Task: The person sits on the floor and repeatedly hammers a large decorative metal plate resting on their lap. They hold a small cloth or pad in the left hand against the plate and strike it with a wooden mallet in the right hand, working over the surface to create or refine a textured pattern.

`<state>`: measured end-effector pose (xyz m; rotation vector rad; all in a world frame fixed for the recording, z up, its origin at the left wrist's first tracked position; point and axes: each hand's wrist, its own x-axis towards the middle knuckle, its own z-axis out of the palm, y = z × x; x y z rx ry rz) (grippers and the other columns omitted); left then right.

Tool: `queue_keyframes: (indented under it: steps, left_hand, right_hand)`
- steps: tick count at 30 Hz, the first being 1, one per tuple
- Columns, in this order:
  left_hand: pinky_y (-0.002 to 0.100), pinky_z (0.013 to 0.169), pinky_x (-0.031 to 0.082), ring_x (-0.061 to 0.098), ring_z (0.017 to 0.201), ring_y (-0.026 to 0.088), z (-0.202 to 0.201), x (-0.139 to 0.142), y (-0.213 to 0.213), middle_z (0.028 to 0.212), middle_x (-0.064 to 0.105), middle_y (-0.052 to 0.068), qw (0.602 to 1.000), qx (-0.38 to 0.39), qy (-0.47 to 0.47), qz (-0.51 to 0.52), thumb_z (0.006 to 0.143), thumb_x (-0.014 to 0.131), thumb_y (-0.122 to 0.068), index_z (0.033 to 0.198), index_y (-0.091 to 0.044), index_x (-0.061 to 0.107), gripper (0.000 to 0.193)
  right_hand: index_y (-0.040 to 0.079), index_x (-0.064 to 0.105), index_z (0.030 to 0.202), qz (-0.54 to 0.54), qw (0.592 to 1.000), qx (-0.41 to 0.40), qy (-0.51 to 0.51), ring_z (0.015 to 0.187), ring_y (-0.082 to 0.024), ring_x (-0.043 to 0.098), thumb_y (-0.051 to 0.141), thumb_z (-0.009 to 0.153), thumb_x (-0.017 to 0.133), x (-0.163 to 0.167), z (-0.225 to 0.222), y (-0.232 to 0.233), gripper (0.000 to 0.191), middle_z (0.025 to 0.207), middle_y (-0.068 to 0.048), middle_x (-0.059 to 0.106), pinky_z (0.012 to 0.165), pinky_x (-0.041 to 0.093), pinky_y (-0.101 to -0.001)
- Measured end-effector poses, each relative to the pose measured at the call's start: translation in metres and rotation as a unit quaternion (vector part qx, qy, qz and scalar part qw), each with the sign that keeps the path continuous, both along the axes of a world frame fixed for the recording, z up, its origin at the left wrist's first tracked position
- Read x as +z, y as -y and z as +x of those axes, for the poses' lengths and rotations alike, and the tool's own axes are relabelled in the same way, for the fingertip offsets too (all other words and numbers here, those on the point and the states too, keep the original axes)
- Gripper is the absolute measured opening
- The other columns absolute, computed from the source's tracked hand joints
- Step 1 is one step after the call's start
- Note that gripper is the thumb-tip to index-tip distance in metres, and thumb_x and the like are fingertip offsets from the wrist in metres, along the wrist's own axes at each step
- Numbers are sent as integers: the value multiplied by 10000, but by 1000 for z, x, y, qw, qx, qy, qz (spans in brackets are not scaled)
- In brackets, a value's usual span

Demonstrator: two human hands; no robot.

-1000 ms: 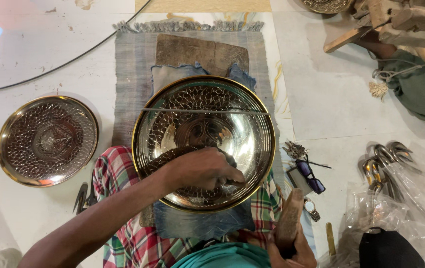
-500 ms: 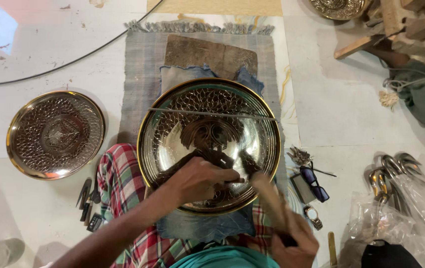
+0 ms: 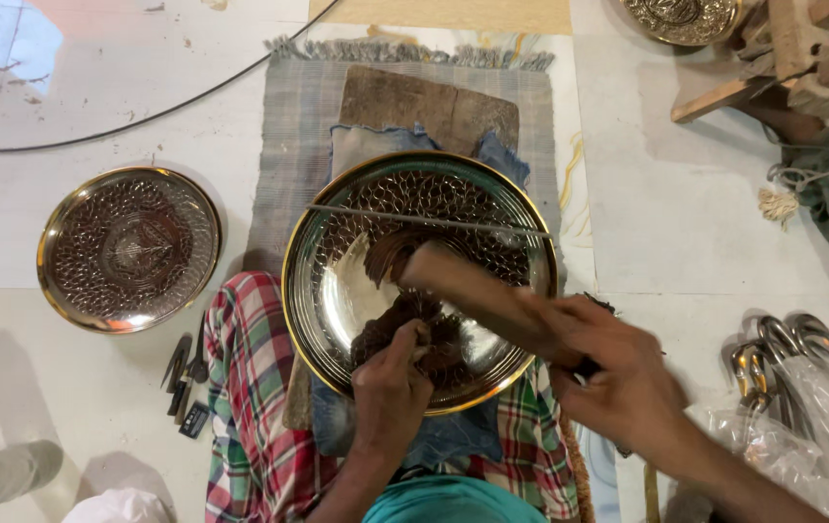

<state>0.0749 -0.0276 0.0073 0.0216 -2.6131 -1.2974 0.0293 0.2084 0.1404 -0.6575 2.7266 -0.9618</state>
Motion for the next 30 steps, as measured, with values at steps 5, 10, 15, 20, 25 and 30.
queue_keyframes:
  steps: [5, 10, 15, 20, 25, 30]
  left_hand:
    - [338, 653, 668, 802, 823, 251, 3, 4, -16, 917, 789, 153, 993, 99, -53, 32, 769, 638, 77, 1222, -36, 635, 467]
    - [384, 636, 639, 784, 745, 261, 5, 10, -15, 873, 767, 169, 992, 96, -64, 42, 717, 577, 81, 1256, -15, 631, 550]
    - [381, 659, 638, 784, 756, 264, -1, 10, -12, 874, 770, 166, 996, 77, -32, 35, 722, 575, 91, 1254, -33, 648, 551]
    - [387, 600, 614, 759, 710, 288, -18, -2, 2, 848, 768, 167, 996, -52, -65, -26, 686, 642, 81, 1117, -56, 691, 455]
    - [283, 489, 625, 766, 677, 212, -50, 0, 26, 884, 789, 129, 974, -221, -52, -27, 767, 621, 118, 1139, -85, 697, 430]
    - [343, 491, 571, 714, 587, 201, -80, 15, 38, 764, 758, 110, 921, -362, 95, -106, 829, 624, 73, 1193, -151, 680, 431]
  right_hand:
    - [297, 584, 1466, 133, 990, 24, 35, 513, -137, 621, 22, 625, 652, 31, -28, 17, 888, 1187, 22, 704, 423, 507, -307]
    - [300, 583, 1470, 168, 978, 73, -103, 588, -213, 640, 14, 514, 667, 38, -30, 30, 1002, 1092, -32, 709, 495, 508, -378]
    - [280, 533, 1493, 29, 1000, 2, 4, 670, -169, 706, -11, 643, 663, 23, -26, 30, 908, 988, -1, 714, 616, 584, -331]
    - [273, 591, 1441, 52, 997, -26, -51, 688, -199, 694, -14, 585, 707, -2, -3, 11, 910, 1163, -44, 715, 563, 544, -378]
    - [362, 633, 1449, 147, 968, -180, 96, 646, -92, 699, 0, 720, 763, -46, 29, -12, 824, 1279, 32, 718, 556, 594, -223]
    - [43, 595, 1518, -312, 909, -236, 144, 833, -229, 674, -191, 664, 659, -108, 73, -5, 887, 1341, -231, 710, 677, 527, -316]
